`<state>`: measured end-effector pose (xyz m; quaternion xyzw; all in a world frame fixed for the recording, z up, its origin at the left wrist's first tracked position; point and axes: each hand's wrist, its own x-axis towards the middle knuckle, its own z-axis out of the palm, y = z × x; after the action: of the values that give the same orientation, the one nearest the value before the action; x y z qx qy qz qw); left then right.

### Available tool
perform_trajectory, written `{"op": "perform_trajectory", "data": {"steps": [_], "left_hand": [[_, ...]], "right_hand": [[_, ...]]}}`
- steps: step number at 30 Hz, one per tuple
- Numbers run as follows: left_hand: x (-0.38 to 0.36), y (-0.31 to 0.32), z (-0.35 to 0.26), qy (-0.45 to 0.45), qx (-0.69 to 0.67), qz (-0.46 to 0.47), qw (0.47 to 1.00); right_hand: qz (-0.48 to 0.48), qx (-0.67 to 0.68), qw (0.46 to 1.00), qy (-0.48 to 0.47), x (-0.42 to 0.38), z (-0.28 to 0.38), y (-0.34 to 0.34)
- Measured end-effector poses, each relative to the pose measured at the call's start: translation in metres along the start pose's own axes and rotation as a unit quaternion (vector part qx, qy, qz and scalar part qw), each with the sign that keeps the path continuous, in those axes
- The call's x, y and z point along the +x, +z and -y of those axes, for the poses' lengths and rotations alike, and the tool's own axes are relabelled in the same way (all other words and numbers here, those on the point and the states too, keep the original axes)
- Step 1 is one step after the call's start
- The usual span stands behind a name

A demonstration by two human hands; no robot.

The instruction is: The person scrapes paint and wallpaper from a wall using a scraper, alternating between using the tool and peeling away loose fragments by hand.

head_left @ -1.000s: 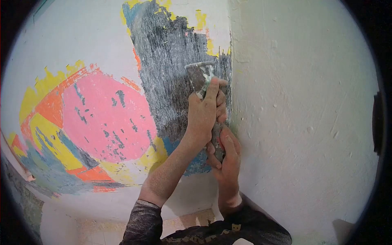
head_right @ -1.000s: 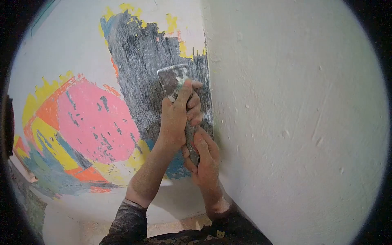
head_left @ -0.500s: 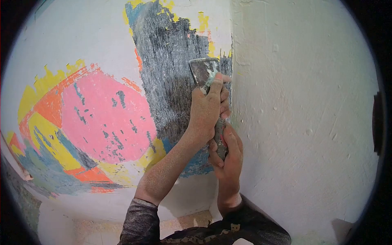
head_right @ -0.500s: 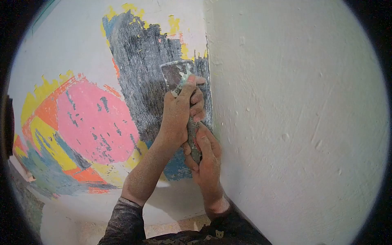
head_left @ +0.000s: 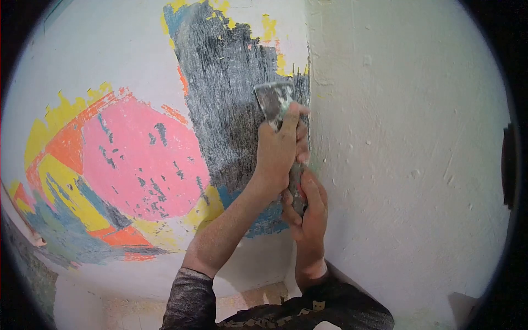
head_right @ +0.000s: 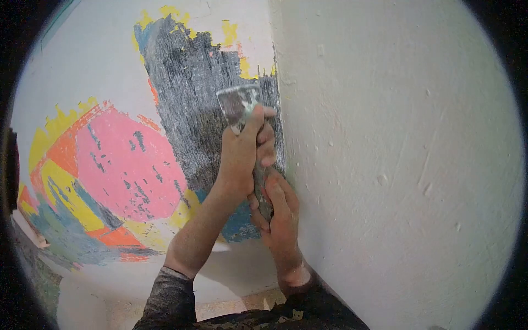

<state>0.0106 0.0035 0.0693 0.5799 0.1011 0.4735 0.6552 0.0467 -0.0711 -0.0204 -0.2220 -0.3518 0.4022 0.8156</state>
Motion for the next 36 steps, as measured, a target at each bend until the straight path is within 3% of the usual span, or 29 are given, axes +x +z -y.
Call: {"op": "perform_trajectory", "data": {"steps": [10, 12, 16, 19, 21, 22, 24, 27, 31, 34, 36], "left_hand": [[0.001, 0.004, -0.004, -0.014, -0.007, -0.011, 1.000], [0.012, 0.009, -0.016, 0.007, -0.007, 0.012, 1.000], [0.005, 0.007, -0.009, 0.019, -0.009, 0.015, 1.000], [-0.003, 0.004, -0.002, -0.031, -0.009, -0.008, 0.999], [0.005, 0.006, -0.008, 0.000, -0.032, 0.004, 0.999], [0.009, 0.008, -0.011, 0.000, -0.035, 0.001, 0.999], [0.016, 0.011, -0.016, -0.001, -0.096, 0.030, 0.995], [0.001, 0.004, -0.006, -0.012, -0.005, 0.001, 1.000], [0.005, 0.006, -0.005, -0.024, 0.006, 0.001, 1.000], [0.014, 0.010, -0.011, -0.003, -0.033, 0.017, 0.999], [0.006, 0.006, -0.004, 0.004, -0.037, 0.026, 0.999]], "right_hand": [[0.007, -0.007, 1.000, -0.003, 0.000, 0.006, 0.005], [0.009, -0.038, 0.997, -0.059, 0.011, 0.010, 0.011], [0.009, 0.042, 0.999, -0.012, 0.004, 0.010, 0.008], [0.012, 0.036, 0.999, -0.008, -0.003, 0.001, 0.003], [-0.014, -0.101, 0.992, -0.070, 0.004, 0.003, 0.003], [-0.013, -0.104, 0.992, -0.067, 0.007, 0.007, 0.006], [0.017, -0.013, 0.999, -0.042, 0.009, 0.018, 0.016], [0.003, -0.023, 0.999, -0.025, -0.002, 0.002, 0.003], [-0.015, -0.005, 1.000, -0.003, 0.001, 0.004, 0.005], [0.042, 0.046, 0.998, -0.019, 0.009, 0.013, 0.010], [-0.009, 0.027, 0.999, -0.016, 0.003, 0.003, 0.005]]}}
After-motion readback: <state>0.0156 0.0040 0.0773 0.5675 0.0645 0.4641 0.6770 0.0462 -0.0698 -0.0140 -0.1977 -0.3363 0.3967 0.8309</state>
